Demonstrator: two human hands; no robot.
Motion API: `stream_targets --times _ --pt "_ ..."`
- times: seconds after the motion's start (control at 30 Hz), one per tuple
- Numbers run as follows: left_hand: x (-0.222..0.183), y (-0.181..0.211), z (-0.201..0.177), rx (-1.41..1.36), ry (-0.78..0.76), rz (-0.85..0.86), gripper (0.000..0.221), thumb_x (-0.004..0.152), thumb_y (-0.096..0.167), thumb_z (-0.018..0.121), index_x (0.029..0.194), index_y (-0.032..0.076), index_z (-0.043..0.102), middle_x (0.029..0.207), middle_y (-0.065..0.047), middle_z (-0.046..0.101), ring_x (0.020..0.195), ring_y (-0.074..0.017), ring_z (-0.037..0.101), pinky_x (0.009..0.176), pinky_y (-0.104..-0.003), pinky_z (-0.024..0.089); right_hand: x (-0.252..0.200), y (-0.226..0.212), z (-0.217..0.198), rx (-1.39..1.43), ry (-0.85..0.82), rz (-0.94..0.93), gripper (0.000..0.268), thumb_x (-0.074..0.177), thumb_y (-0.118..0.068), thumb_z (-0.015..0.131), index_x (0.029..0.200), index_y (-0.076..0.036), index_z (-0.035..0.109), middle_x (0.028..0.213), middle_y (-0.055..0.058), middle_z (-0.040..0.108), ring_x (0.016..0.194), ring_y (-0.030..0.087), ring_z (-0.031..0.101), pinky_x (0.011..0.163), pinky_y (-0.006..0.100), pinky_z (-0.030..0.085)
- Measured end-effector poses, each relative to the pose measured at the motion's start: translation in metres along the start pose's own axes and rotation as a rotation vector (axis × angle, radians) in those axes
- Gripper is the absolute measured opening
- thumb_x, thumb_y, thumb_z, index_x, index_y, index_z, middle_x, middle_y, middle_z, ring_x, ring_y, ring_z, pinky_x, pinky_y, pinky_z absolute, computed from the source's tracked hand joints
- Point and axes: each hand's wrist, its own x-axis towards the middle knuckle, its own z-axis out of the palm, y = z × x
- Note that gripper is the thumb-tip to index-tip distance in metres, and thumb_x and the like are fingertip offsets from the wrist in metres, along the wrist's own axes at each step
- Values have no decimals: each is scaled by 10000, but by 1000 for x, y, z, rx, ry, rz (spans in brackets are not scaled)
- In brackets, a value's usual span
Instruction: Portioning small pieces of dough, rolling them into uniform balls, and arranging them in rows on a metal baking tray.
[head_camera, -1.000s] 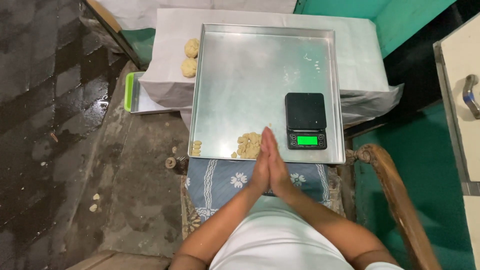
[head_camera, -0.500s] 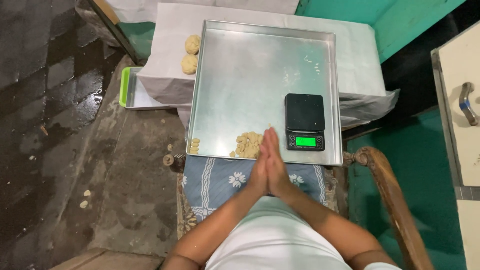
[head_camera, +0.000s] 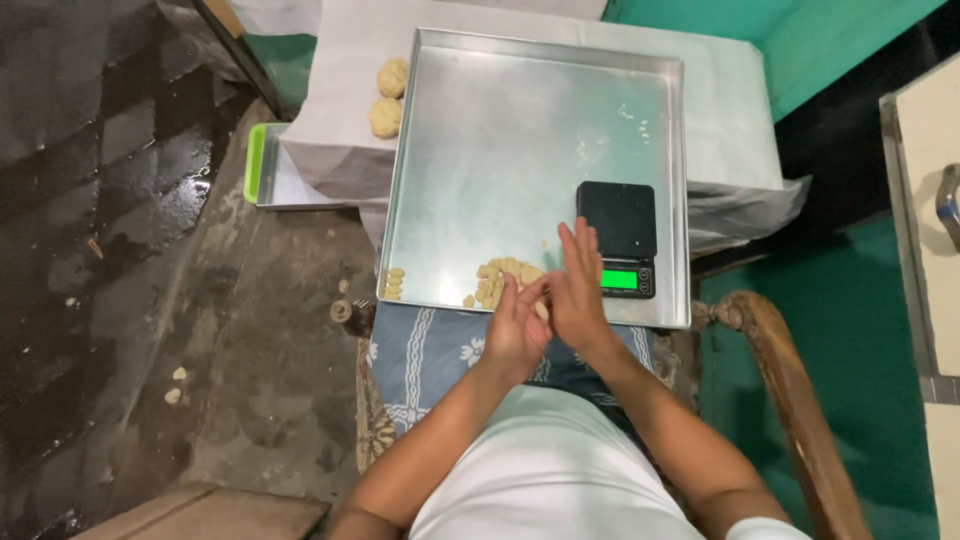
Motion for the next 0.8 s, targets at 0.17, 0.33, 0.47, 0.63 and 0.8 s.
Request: stream_targets --times 0.17,0.33,0.47,0.63,0.8 --pt "-12 5 15 60 26 -90 808 1026 708 363 1481 66 545 1417 -191 624 1271 -338 623 1081 -433 512 -15 -25 -6 -68 -16 -82 777 1042 -637 309 1623 -122 350 1740 155 127 1605 353 47 1247 487 -3" --pt "-46 31 70 86 89 -6 732 1043 640 392 1521 100 515 1520 -144 538 1361 -255 543 1168 -380 421 -35 -46 13 50 -165 -96 734 1058 -498 379 1636 -62 255 1726 194 115 1592 365 47 1250 506 -26" --pt "-44 34 62 126 72 47 719 1055 632 369 1521 103 512 1523 -139 532 1372 -240 528 1176 -379 410 -43 -43 24 299 -167 -60 994 990 -721 289 1627 33 168 1700 269 108 1567 452 34 1258 559 -31" --pt "-37 23 55 169 29 63 707 1068 623 344 1520 105 508 1526 -133 525 1385 -224 512 1186 -378 397 -13 1 13 181 6 -107 609 1118 -318 317 1637 -10 238 1694 259 161 1565 441 73 1268 536 22" --pt "-29 9 50 227 -17 67 695 1081 614 318 1519 108 504 1529 -127 518 1398 -207 496 1195 -377 384 -37 -69 6 397 -151 50 1173 890 -870 229 1638 13 36 1695 292 -101 1530 497 -158 1217 643 -91"
